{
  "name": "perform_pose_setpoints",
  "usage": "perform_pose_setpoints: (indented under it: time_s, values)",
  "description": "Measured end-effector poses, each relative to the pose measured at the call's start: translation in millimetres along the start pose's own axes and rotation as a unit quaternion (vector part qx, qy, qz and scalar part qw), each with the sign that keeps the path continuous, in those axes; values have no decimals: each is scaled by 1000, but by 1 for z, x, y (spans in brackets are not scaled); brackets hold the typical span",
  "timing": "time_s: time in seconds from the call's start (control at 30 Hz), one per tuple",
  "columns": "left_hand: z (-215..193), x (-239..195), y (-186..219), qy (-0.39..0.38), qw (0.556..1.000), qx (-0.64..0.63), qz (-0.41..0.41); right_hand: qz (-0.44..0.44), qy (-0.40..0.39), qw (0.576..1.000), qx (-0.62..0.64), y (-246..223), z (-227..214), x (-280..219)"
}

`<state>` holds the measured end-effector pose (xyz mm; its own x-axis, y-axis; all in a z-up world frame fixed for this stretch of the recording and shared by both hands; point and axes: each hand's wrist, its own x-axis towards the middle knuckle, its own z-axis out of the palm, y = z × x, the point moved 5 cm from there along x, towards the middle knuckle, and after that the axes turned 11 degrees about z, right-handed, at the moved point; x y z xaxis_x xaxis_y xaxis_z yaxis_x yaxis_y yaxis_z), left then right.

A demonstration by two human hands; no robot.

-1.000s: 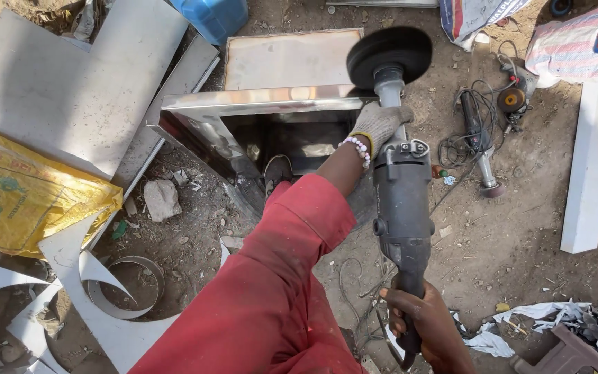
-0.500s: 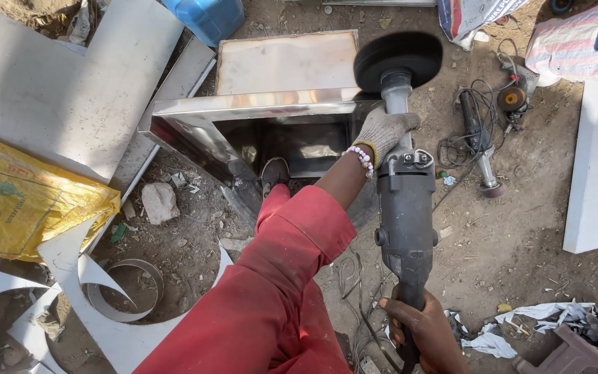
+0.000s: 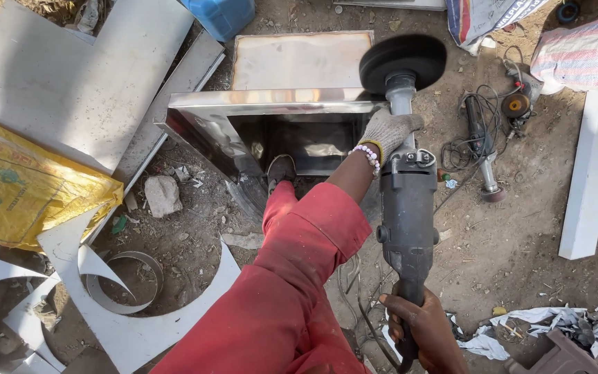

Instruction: Polishing the interior and edges of a stainless steel sink using a handheld power polisher with a buffing wheel.

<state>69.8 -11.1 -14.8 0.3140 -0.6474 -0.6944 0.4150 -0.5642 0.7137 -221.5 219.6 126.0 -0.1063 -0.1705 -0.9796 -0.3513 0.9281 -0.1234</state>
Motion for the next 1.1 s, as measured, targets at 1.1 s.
perform_pose_setpoints:
  time_s: [1.1]
  values:
    - [-398,-57,-49,211,969,126,-28,9,-309,941,-134,6,244,21]
